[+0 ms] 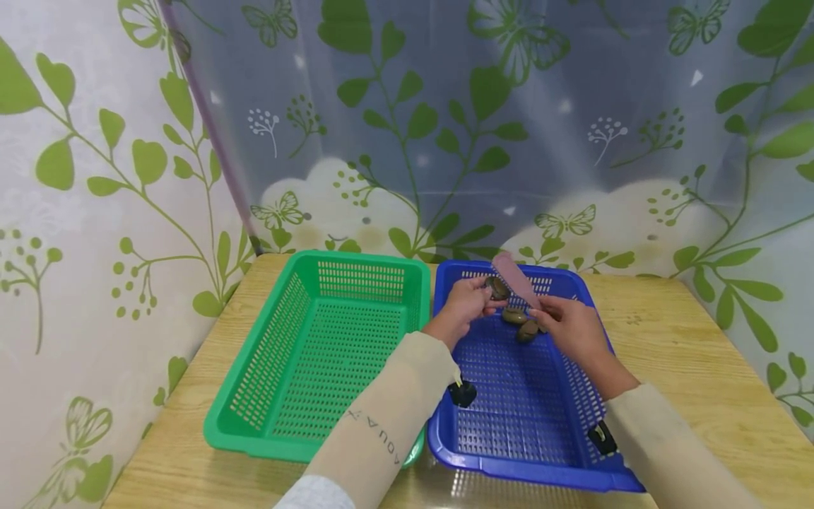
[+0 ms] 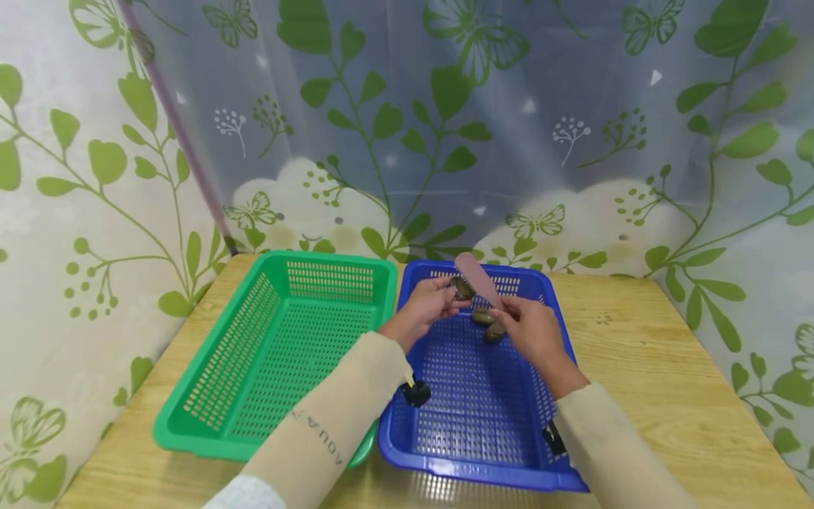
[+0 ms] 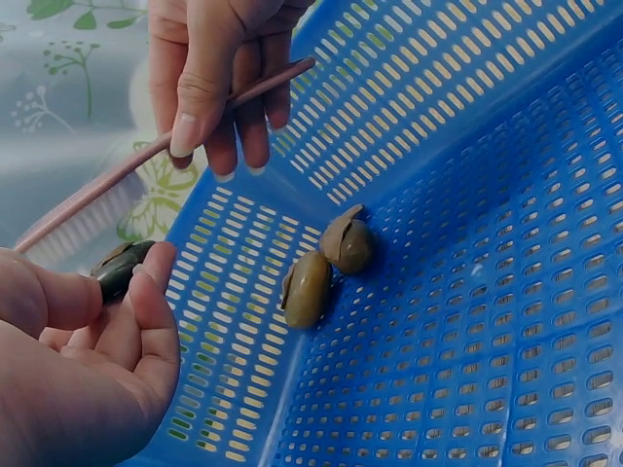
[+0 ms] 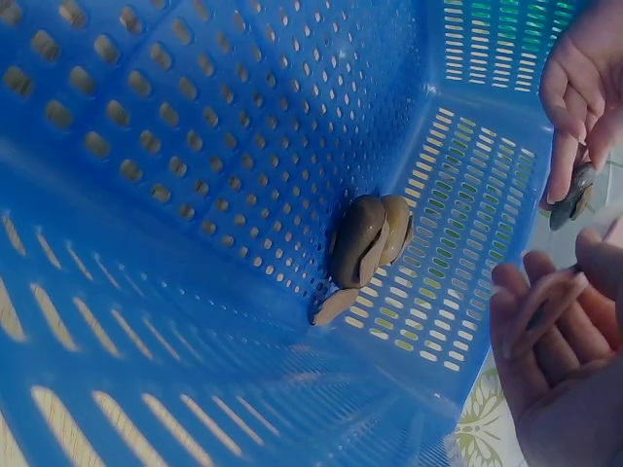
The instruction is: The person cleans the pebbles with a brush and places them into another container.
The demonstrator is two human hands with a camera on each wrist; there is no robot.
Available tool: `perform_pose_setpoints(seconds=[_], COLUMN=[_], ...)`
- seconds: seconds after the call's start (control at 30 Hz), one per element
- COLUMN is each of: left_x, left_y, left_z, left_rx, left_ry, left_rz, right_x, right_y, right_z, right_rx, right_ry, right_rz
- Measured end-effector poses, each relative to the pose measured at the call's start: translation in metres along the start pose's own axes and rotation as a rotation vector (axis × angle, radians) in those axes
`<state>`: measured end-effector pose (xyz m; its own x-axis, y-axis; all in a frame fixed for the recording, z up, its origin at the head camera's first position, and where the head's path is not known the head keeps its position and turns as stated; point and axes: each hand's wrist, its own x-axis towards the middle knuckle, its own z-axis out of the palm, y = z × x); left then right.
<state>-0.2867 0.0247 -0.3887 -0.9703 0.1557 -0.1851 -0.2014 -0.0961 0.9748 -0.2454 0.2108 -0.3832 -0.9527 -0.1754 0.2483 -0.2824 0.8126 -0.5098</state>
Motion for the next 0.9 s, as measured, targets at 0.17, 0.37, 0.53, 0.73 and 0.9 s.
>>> perform_pose_setpoints(seconds=[0.17, 0.37, 0.53, 0.73, 0.9], left_x=[0.0000, 0.0011, 0.0025, 0.0013, 0.0013], left_y=[-0.0030, -0.0029, -0.0032, -0.0035, -0.0028], left_z=[0.0005, 0.0010, 0.0011, -0.0004, -0.0014], left_rx=[0.013, 0.015, -0.008, -0.003, 0.008], left_ry=[0.033, 0.065, 0.029, 0.015, 0.003], left_rz=[0.009, 0.012, 0.019, 0.004, 0.000], right_x=[-0.0001, 0.0009, 0.0007, 0.0009, 0.0018], right_y=[-0.0012, 0.0003, 0.0003, 0.0006, 0.0013], right_z=[0.0051, 0.0053, 0.0018, 0.0001, 0.0000], right_rx=[0.060, 0.078, 0.044, 0.004, -0.010], right_ry=[-0.050, -0.094, -0.091, -0.072, -0.043], right_rz=[-0.052, -0.064, -0.032, 0.000, 0.012])
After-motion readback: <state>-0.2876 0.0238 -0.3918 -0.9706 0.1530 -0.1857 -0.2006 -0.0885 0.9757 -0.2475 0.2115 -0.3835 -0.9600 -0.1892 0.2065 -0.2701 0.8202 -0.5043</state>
